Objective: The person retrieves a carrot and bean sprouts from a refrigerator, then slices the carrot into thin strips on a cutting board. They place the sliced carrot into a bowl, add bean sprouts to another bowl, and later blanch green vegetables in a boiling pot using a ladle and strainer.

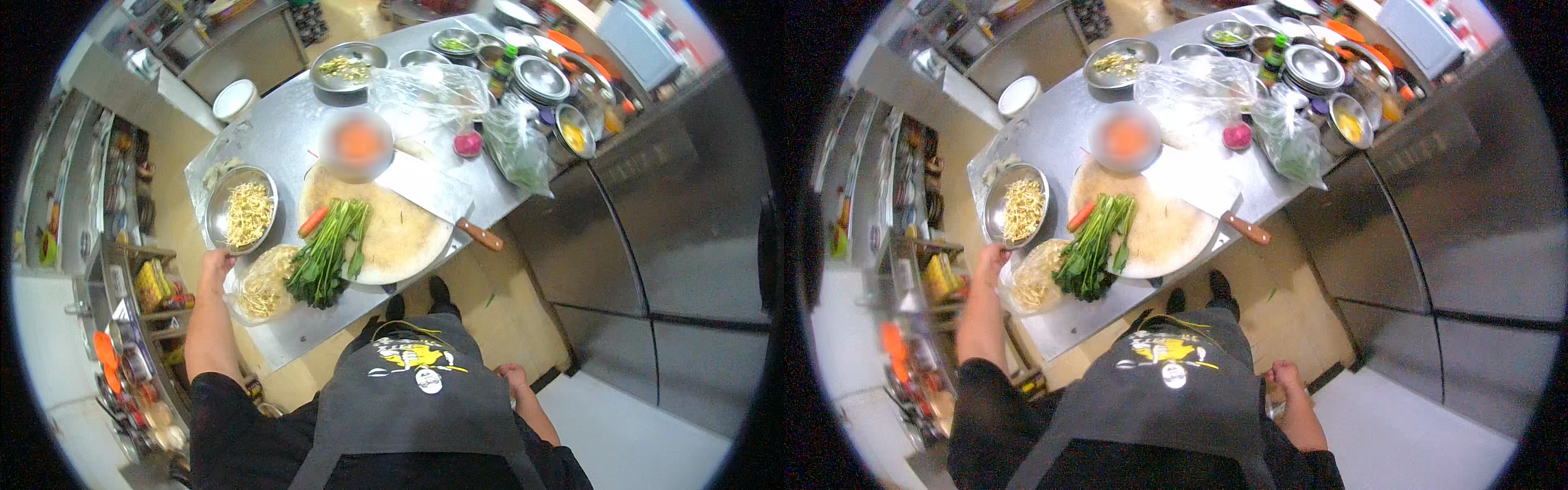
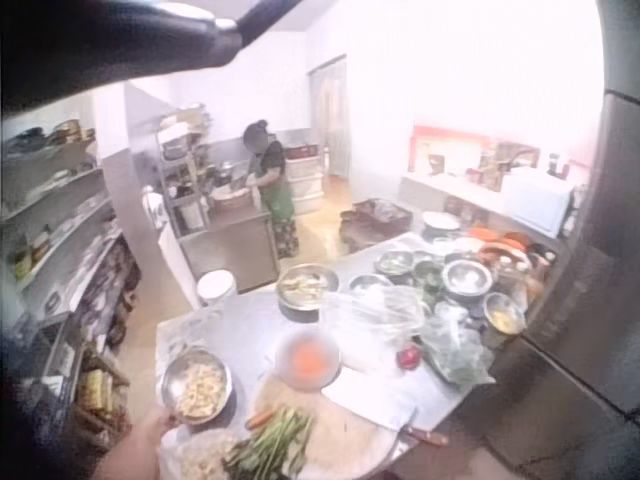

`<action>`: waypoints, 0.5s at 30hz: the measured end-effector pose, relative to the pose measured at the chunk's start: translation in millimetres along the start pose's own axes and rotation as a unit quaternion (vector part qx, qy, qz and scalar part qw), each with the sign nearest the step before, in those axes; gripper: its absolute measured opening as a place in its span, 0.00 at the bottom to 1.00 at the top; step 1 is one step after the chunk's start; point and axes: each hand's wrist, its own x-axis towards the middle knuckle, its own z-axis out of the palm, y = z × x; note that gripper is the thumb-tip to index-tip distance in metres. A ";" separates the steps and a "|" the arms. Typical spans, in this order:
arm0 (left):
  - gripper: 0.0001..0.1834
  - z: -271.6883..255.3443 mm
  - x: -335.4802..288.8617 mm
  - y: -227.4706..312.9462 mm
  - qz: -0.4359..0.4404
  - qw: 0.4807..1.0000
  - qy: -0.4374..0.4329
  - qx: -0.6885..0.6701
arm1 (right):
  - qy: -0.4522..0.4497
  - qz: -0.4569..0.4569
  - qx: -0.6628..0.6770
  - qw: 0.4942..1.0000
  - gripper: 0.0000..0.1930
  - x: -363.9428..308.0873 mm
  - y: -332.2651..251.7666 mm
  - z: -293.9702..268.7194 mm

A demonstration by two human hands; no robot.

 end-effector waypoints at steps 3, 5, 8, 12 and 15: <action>0.04 -4.4 5.1 -4.8 0.011 0.994 0.074 0.074 | -0.030 0.012 -0.112 0.993 0.09 26.6 -57.0 -18.2; 0.05 -38.3 16.3 -13.7 0.057 0.979 0.123 0.151 | -0.051 0.034 -0.148 0.987 0.07 65.5 -85.4 -30.7; 0.03 -10.0 6.9 -20.7 0.020 0.984 0.166 0.059 | -0.010 0.078 -0.096 0.992 0.05 109.6 -102.6 -44.7; 0.03 -4.8 -18.2 -4.8 -0.012 0.975 0.200 0.100 | -0.012 0.028 -0.080 0.996 0.03 110.1 -171.7 -39.5; 0.04 -8.1 -33.1 -1.4 -0.010 0.968 0.217 0.127 | -0.010 0.040 -0.090 0.995 0.03 126.7 -185.9 -38.5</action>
